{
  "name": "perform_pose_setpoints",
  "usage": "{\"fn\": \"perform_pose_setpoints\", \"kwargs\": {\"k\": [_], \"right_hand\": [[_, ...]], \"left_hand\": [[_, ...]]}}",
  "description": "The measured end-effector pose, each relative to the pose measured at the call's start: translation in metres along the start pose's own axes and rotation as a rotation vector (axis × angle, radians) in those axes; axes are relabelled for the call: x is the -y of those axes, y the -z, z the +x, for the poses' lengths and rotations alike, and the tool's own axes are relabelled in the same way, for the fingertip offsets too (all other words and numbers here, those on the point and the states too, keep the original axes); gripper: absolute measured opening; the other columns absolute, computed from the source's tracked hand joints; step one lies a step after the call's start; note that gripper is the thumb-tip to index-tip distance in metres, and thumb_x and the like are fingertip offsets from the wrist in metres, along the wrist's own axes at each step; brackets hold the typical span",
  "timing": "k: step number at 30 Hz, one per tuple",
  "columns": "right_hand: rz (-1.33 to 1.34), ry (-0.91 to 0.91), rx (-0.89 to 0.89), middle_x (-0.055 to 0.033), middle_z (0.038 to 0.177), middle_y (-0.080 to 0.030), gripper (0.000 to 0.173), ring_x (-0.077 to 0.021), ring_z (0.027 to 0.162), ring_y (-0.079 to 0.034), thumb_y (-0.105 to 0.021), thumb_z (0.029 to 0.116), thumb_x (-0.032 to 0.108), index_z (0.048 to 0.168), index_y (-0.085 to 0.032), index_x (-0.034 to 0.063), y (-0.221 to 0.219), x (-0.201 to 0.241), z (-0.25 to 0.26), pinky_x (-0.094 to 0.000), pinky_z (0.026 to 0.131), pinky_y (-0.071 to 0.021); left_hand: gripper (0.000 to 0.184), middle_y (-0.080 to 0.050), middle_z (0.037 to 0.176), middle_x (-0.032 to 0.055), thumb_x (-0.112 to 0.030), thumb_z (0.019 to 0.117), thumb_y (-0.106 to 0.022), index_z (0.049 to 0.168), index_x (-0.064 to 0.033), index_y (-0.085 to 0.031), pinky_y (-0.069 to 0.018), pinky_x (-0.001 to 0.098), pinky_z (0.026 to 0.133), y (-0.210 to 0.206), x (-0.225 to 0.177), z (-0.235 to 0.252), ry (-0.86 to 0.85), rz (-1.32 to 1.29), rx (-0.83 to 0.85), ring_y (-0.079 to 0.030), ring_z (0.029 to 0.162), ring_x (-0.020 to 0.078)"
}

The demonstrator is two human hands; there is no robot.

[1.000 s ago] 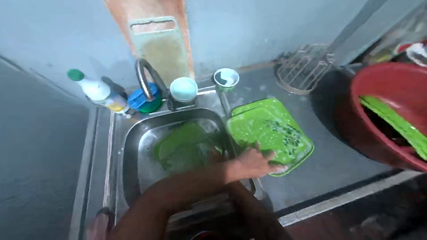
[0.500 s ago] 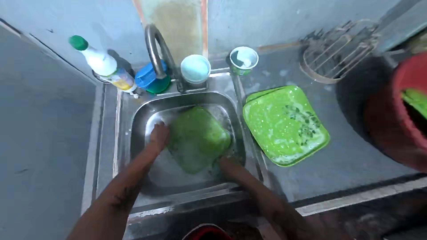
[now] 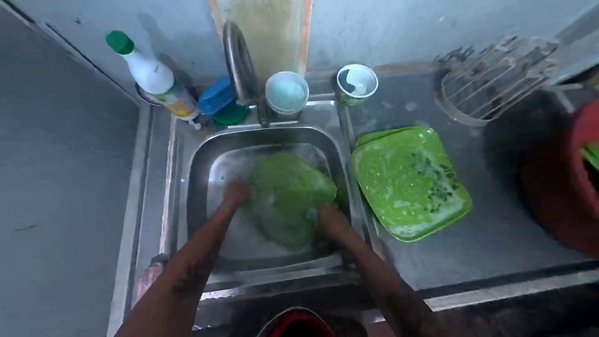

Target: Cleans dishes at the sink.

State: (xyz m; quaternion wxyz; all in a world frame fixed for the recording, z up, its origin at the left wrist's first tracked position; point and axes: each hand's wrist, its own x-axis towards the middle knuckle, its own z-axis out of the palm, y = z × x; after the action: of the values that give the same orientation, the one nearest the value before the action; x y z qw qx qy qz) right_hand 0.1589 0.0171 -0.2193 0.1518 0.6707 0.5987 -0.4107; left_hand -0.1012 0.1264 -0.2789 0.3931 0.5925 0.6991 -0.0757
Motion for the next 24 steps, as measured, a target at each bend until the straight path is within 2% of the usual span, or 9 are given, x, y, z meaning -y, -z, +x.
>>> {"fn": "perform_pose_setpoints", "kwargs": {"k": [3, 9, 11, 14, 16, 18, 20, 22, 24], "right_hand": [[0.004, 0.005, 0.009, -0.0376, 0.148, -0.043, 0.065, -0.0531, 0.133, -0.049, -0.063, 0.0985, 0.015, 0.153, -0.035, -0.0073, -0.01, 0.003, 0.002, -0.0631, 0.108, -0.0432], [0.027, 0.094, 0.092, -0.0368, 0.146, -0.046, 0.065, -0.0524, 0.134, -0.049, -0.064, 0.0993, 0.016, 0.152, -0.035, -0.0067, -0.019, 0.015, 0.005, -0.0629, 0.108, -0.0426], [0.087, 0.14, 0.083, -0.0352, 0.144, -0.049, 0.064, -0.0503, 0.133, -0.051, -0.065, 0.0997, 0.019, 0.152, -0.038, -0.0059, -0.021, 0.009, 0.011, -0.0621, 0.109, -0.0428], [0.129, 0.16, 0.094, -0.0331, 0.142, -0.052, 0.061, -0.0477, 0.133, -0.052, -0.064, 0.1002, 0.023, 0.15, -0.042, -0.0044, -0.02, 0.006, 0.019, -0.0615, 0.11, -0.0418], [0.122, 0.184, 0.1, -0.0325, 0.141, -0.054, 0.061, -0.0471, 0.133, -0.053, -0.064, 0.1007, 0.024, 0.15, -0.043, -0.0042, -0.019, 0.004, 0.026, -0.0616, 0.11, -0.041], [0.165, 0.237, 0.085, -0.0323, 0.141, -0.054, 0.059, -0.0461, 0.133, -0.053, -0.065, 0.101, 0.024, 0.149, -0.044, -0.0051, -0.022, -0.002, 0.031, -0.0603, 0.112, -0.0397], [0.187, 0.242, 0.062, -0.0321, 0.141, -0.054, 0.058, -0.0459, 0.133, -0.053, -0.065, 0.0999, 0.021, 0.147, -0.046, -0.006, -0.018, 0.003, 0.025, -0.0602, 0.112, -0.0402], [0.202, 0.22, 0.013, -0.0311, 0.146, -0.05, 0.06, -0.0448, 0.135, -0.051, -0.064, 0.0994, 0.02, 0.15, -0.043, -0.0046, -0.005, 0.02, 0.008, -0.0596, 0.112, -0.0409], [0.369, 0.299, -0.144, -0.0287, 0.144, -0.053, 0.062, -0.0398, 0.13, -0.057, -0.062, 0.1013, 0.022, 0.153, -0.038, -0.0024, 0.01, 0.042, -0.011, -0.0538, 0.11, -0.0458]], "left_hand": [[0.05, -0.044, 0.148, 0.0327, -0.009, 0.1058, -0.052, 0.149, 0.01, -0.036, -0.0386, 0.051, 0.113, -0.001, 0.021, -0.016, 0.017, -0.266, 0.082, -0.046, 0.137, 0.0417], [0.045, -0.054, 0.137, 0.0271, -0.021, 0.1069, -0.053, 0.143, 0.0049, -0.046, -0.0485, 0.0519, 0.099, -0.003, 0.044, -0.036, 0.198, -0.441, 0.005, -0.057, 0.121, 0.0367], [0.046, -0.055, 0.137, 0.0254, -0.022, 0.1052, -0.057, 0.143, 0.0029, -0.048, -0.0488, 0.0521, 0.1, -0.003, 0.051, -0.044, 0.239, -0.508, 0.007, -0.058, 0.121, 0.0355], [0.04, -0.054, 0.138, 0.0264, -0.017, 0.1081, -0.048, 0.141, 0.0054, -0.048, -0.0476, 0.0508, 0.101, -0.004, 0.054, -0.06, 0.277, -0.481, 0.027, -0.057, 0.121, 0.0351], [0.038, -0.056, 0.136, 0.0257, -0.015, 0.1072, -0.049, 0.14, 0.0045, -0.05, -0.0474, 0.0502, 0.101, -0.007, 0.052, -0.065, 0.276, -0.492, -0.01, -0.057, 0.12, 0.0342], [0.039, -0.055, 0.139, 0.0258, -0.014, 0.1066, -0.051, 0.141, 0.0042, -0.05, -0.0452, 0.0496, 0.105, -0.002, 0.037, -0.082, 0.23, -0.531, -0.111, -0.056, 0.125, 0.0342], [0.034, -0.058, 0.131, 0.0246, -0.006, 0.1029, -0.053, 0.135, 0.0051, -0.054, -0.0493, 0.0438, 0.098, -0.001, 0.018, -0.1, 0.085, -0.676, -0.285, -0.059, 0.116, 0.0289], [0.04, -0.057, 0.134, 0.0195, -0.004, 0.1044, -0.047, 0.144, 0.0008, -0.047, -0.0539, 0.0358, 0.094, -0.002, 0.002, -0.115, -0.058, -0.845, -0.307, -0.062, 0.112, 0.0187], [0.04, -0.059, 0.133, 0.0179, -0.007, 0.1065, -0.045, 0.146, -0.0017, -0.046, -0.0559, 0.0348, 0.092, -0.007, -0.007, -0.118, -0.131, -0.948, -0.324, -0.064, 0.11, 0.0161]]}}
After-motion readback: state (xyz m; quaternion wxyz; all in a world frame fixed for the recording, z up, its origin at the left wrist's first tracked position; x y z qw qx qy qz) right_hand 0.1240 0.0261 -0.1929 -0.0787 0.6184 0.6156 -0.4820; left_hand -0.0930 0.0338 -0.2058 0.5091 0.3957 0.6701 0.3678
